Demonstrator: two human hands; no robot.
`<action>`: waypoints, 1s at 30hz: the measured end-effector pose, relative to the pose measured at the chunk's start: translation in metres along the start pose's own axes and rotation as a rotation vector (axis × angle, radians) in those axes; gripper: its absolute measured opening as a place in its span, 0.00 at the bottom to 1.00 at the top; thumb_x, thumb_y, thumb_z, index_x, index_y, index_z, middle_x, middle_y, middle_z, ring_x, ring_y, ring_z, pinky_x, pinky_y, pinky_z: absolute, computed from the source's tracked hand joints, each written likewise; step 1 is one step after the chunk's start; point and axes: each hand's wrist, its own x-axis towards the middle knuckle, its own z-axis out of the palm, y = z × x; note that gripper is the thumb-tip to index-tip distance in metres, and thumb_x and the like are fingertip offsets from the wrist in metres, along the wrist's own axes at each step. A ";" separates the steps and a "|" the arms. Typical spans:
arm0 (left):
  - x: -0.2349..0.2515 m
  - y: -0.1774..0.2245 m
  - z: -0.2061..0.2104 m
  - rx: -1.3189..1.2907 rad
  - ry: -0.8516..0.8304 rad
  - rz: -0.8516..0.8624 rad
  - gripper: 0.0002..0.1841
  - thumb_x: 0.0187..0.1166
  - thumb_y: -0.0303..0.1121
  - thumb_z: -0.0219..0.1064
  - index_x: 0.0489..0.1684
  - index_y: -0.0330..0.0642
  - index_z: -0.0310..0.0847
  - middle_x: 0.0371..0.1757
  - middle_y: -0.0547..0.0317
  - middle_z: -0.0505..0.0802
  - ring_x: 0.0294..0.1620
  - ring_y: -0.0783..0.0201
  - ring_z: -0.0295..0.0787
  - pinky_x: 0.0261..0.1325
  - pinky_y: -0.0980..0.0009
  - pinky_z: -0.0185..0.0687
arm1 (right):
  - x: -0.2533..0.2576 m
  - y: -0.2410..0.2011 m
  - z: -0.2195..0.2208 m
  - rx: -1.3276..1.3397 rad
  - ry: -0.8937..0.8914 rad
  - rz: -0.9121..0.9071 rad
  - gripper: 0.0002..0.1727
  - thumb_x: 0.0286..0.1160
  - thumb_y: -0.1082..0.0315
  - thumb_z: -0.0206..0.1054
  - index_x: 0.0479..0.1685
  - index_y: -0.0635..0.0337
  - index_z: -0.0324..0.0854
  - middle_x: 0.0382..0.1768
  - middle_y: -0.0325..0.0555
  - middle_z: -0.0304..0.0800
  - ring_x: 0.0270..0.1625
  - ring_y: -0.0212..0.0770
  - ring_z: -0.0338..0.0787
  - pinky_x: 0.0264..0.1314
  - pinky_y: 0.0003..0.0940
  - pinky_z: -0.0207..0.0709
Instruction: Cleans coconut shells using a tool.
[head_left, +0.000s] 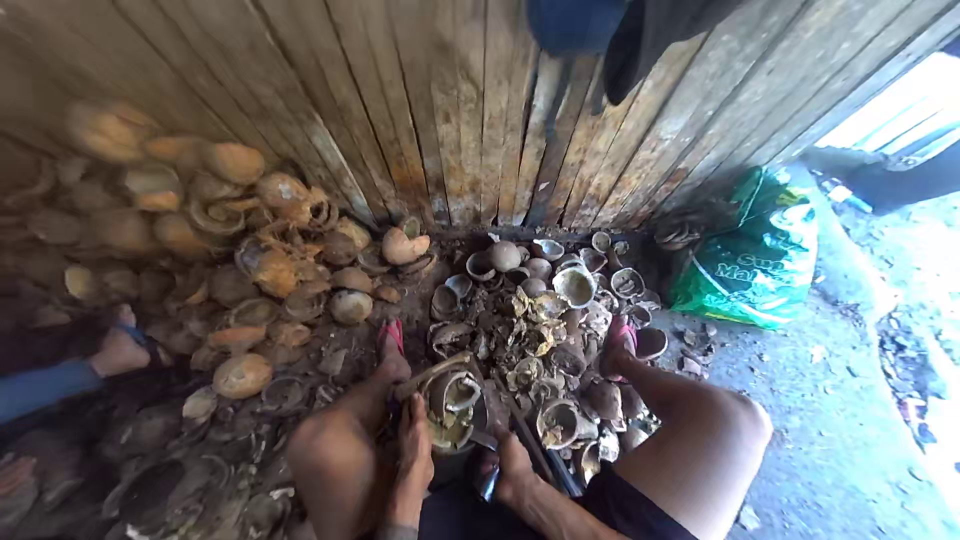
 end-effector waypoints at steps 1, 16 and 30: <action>-0.003 0.002 -0.005 -0.106 -0.060 -0.049 0.28 0.94 0.50 0.49 0.86 0.43 0.67 0.85 0.49 0.75 0.85 0.56 0.69 0.85 0.50 0.64 | -0.007 -0.007 -0.002 -0.013 -0.018 -0.008 0.23 0.93 0.47 0.49 0.35 0.55 0.71 0.09 0.37 0.64 0.07 0.32 0.65 0.09 0.27 0.66; 0.061 0.159 0.128 -0.089 -0.189 -0.257 0.43 0.74 0.72 0.59 0.86 0.55 0.65 0.83 0.39 0.74 0.80 0.34 0.71 0.68 0.24 0.69 | -0.041 -0.196 -0.070 0.664 -0.370 -0.424 0.30 0.92 0.41 0.40 0.28 0.50 0.75 0.08 0.30 0.70 0.07 0.23 0.70 0.10 0.16 0.67; 0.071 0.177 -0.023 -0.408 -0.194 -0.045 0.29 0.88 0.55 0.44 0.78 0.48 0.69 0.65 0.36 0.86 0.57 0.36 0.88 0.49 0.36 0.87 | -0.042 -0.150 -0.045 0.324 -0.233 -0.343 0.30 0.92 0.40 0.40 0.23 0.44 0.74 0.06 0.29 0.69 0.06 0.24 0.70 0.10 0.20 0.68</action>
